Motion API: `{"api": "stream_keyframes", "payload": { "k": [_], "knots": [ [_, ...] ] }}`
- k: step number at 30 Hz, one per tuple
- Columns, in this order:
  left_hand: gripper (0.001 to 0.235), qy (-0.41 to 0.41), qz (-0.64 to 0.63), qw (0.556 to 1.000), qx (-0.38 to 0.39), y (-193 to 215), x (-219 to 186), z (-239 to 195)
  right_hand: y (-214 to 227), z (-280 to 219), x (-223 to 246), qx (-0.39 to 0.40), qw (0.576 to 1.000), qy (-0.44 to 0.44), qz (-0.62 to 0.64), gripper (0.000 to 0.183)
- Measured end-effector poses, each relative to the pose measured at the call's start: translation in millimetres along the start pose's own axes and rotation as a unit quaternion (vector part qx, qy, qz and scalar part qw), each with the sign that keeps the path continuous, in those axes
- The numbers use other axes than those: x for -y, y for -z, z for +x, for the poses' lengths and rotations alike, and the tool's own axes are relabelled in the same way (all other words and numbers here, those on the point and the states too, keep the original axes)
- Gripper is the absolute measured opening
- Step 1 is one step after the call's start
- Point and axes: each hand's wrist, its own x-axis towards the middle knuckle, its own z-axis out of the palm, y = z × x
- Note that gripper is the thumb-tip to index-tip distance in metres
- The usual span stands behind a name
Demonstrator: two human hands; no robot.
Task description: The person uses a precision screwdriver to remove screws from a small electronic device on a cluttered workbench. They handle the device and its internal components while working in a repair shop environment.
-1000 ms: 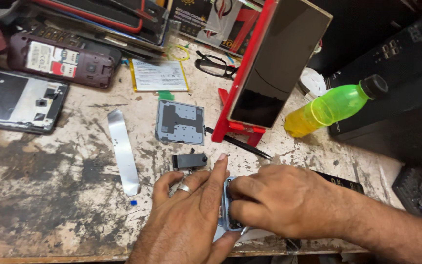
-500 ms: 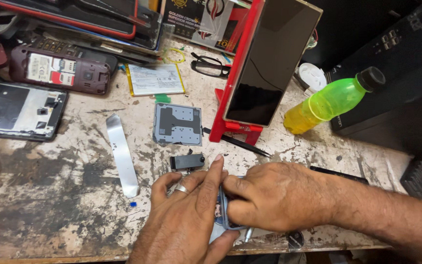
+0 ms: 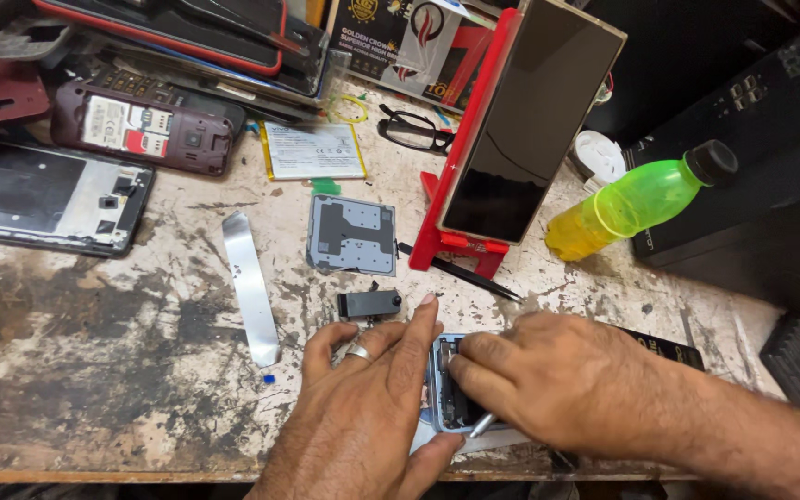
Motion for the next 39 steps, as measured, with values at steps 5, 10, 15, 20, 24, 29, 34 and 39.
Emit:
{"api": "stream_keyframes", "payload": {
  "k": [5,10,15,20,24,29,34,39],
  "knots": [
    [0.118,-0.005,-0.010,1.000,0.016,1,2,1,5,13,13,0.071,0.996,0.016,-0.046,0.028],
    [0.124,0.023,-0.006,0.998,0.066,1,4,2,7,26,19,0.084,0.994,0.018,-0.063,0.036],
    [0.120,0.022,0.002,0.997,0.072,2,4,5,7,31,8,0.148,0.986,0.037,-0.064,0.042],
    [0.114,0.010,0.007,0.999,0.051,3,1,2,-1,24,-3,0.093,0.995,0.041,-0.003,0.029],
    [0.110,-0.014,0.003,1.000,0.019,5,0,1,-3,17,-10,0.134,0.990,0.014,0.035,0.017],
    [0.108,-0.010,-0.008,1.000,0.008,8,1,-2,1,8,-3,-0.097,0.971,-0.077,0.207,0.026],
    [0.108,-0.038,-0.008,0.999,-0.036,4,0,-3,-9,-4,-2,-0.102,0.965,-0.054,0.237,0.039],
    [0.108,-0.020,-0.013,1.000,-0.015,6,0,-3,-11,3,-4,-0.059,0.989,-0.017,0.135,0.034]
  ]
}}
